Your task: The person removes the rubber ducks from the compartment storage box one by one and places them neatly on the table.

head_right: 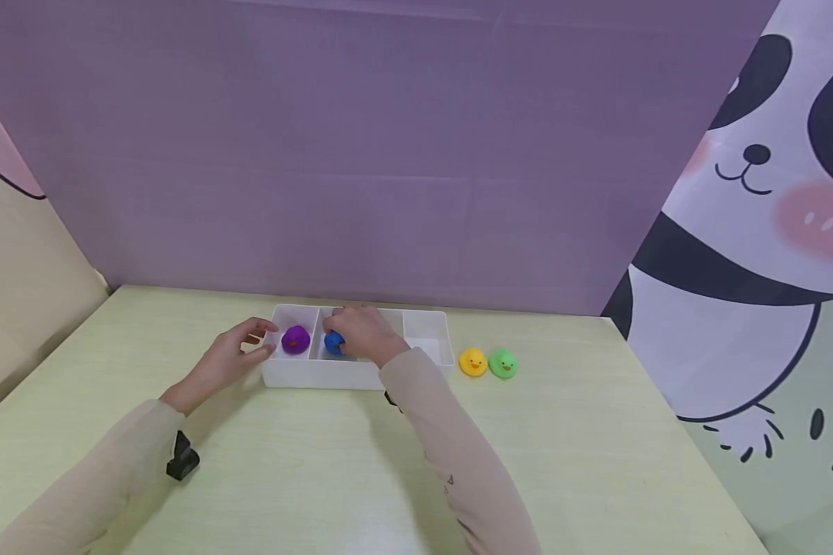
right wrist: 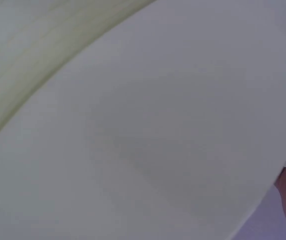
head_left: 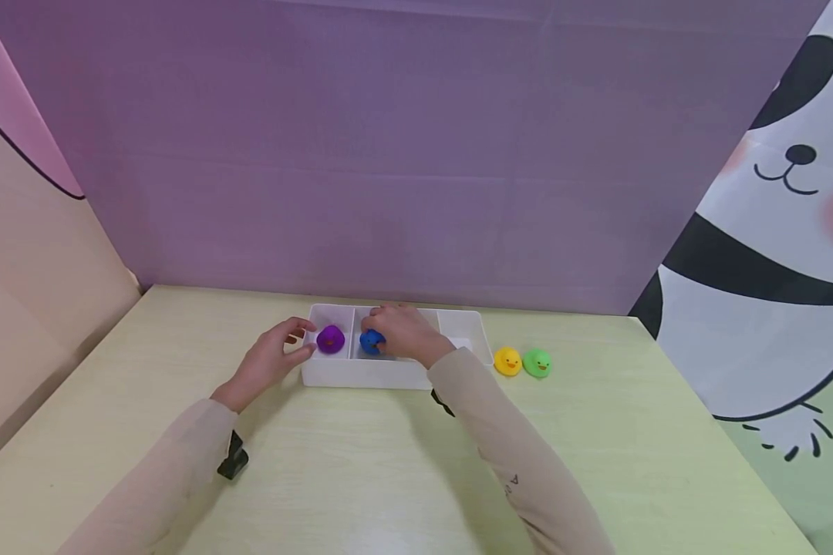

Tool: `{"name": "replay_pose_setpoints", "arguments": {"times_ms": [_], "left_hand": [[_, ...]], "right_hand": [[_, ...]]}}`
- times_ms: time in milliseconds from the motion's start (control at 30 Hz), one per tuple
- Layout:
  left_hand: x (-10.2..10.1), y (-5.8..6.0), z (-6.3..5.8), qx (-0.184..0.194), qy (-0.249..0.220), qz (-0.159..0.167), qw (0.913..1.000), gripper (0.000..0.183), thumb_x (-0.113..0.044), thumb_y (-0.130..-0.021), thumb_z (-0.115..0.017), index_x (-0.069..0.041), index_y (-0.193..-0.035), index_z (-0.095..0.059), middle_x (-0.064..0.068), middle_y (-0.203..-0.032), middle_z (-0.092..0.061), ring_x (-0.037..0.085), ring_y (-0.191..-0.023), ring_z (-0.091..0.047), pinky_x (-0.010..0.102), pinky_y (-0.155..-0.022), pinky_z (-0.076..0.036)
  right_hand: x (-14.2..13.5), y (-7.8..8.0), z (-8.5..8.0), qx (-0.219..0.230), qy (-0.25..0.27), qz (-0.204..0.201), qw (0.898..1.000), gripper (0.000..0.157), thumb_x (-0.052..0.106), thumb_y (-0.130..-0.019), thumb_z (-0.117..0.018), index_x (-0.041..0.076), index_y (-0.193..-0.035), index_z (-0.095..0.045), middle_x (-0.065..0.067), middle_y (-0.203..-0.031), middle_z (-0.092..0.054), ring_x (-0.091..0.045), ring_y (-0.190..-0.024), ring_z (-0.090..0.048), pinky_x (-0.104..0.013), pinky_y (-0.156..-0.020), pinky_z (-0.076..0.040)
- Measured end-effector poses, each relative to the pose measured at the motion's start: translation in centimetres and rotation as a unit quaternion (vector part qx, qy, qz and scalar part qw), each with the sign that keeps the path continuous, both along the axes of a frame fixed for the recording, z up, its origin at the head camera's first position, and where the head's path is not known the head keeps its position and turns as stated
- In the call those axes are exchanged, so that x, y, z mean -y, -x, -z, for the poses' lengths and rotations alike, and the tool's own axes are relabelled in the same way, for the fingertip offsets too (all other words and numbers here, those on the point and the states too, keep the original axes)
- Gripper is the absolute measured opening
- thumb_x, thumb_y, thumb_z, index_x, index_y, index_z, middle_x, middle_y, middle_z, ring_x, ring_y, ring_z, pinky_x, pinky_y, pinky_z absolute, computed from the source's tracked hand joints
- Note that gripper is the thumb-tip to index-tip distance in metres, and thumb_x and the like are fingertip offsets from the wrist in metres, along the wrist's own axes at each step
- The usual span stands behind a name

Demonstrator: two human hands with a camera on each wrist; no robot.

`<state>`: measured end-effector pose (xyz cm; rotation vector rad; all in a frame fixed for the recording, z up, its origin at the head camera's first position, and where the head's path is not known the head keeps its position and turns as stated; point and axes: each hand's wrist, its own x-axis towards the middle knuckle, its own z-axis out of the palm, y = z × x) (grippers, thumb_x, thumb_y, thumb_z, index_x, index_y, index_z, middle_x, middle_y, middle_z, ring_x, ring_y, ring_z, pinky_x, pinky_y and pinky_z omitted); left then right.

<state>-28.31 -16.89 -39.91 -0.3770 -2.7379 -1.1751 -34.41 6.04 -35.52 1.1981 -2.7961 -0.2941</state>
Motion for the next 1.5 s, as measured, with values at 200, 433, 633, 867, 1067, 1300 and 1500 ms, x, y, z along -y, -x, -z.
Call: {"name": "replay_pose_setpoints", "arguments": {"times_ms": [200,433,633,867,1067,1300,1500], "left_hand": [[0.2,0.0,0.0,-0.007,0.003,0.001,1.0,0.032,-0.019,-0.089,-0.057,-0.008,-0.119,-0.052,0.019,-0.116,-0.057,0.038,-0.105,-0.054,0.051,-0.085,-0.047],[0.2,-0.1,0.1,-0.005,0.0,-0.001,1.0,0.032,-0.02,-0.088,-0.057,-0.008,-0.118,-0.052,0.019,-0.116,-0.058,0.038,-0.105,-0.054,0.051,-0.086,-0.047],[0.3,0.0,0.3,-0.009,0.0,0.001,1.0,0.033,-0.02,-0.088,-0.057,-0.009,-0.118,-0.052,0.019,-0.116,-0.058,0.037,-0.105,-0.055,0.051,-0.086,-0.047],[0.3,0.0,0.2,-0.004,-0.002,-0.001,1.0,0.032,-0.02,-0.088,-0.057,-0.009,-0.119,-0.052,0.019,-0.117,-0.057,0.037,-0.105,-0.054,0.051,-0.086,-0.047],[0.3,0.1,0.4,-0.006,-0.003,-0.002,1.0,0.032,-0.02,-0.088,-0.057,-0.01,-0.118,-0.052,0.018,-0.116,-0.057,0.036,-0.105,-0.054,0.051,-0.086,-0.047],[0.1,0.0,0.4,-0.005,-0.005,-0.001,1.0,0.033,-0.02,-0.088,-0.057,-0.009,-0.119,-0.052,0.018,-0.116,-0.057,0.037,-0.105,-0.054,0.05,-0.086,-0.047],[0.1,0.0,0.4,-0.006,-0.004,-0.001,1.0,0.033,-0.02,-0.088,-0.057,-0.009,-0.119,-0.051,0.019,-0.117,-0.057,0.037,-0.106,-0.054,0.051,-0.086,-0.047]], "right_hand": [[-0.1,-0.2,-0.9,-0.013,0.013,-0.017,1.0,0.027,0.024,-0.08,-0.07,0.022,-0.105,-0.062,0.003,-0.107,-0.062,-0.017,-0.103,-0.054,-0.037,-0.092,-0.046],[-0.5,-0.4,-1.7,-0.028,0.029,-0.037,0.998,0.025,0.023,-0.079,-0.071,0.022,-0.103,-0.064,0.004,-0.103,-0.063,-0.015,-0.099,-0.054,-0.034,-0.087,-0.049],[-0.8,-0.8,-2.8,-0.032,0.032,-0.037,0.998,0.028,0.024,-0.08,-0.069,0.02,-0.107,-0.062,0.004,-0.107,-0.062,-0.015,-0.1,-0.054,-0.033,-0.086,-0.049],[-1.7,-1.1,-3.6,-0.038,0.046,-0.046,0.997,0.026,0.021,-0.08,-0.069,0.019,-0.105,-0.063,0.004,-0.103,-0.062,-0.014,-0.097,-0.053,-0.032,-0.082,-0.05],[-2.7,-0.9,-3.7,-0.051,0.062,-0.052,0.995,0.025,0.022,-0.08,-0.069,0.02,-0.104,-0.063,0.006,-0.101,-0.063,-0.013,-0.095,-0.053,-0.03,-0.078,-0.05],[-4.2,-1.0,-4.1,-0.058,0.076,-0.054,0.994,0.025,0.019,-0.078,-0.07,0.018,-0.102,-0.064,0.005,-0.098,-0.062,-0.014,-0.093,-0.054,-0.029,-0.076,-0.049],[-5.7,-1.1,-4.3,-0.06,0.084,-0.051,0.993,0.026,0.017,-0.077,-0.071,0.017,-0.102,-0.064,0.004,-0.099,-0.063,-0.015,-0.096,-0.055,-0.03,-0.078,-0.05]]}}
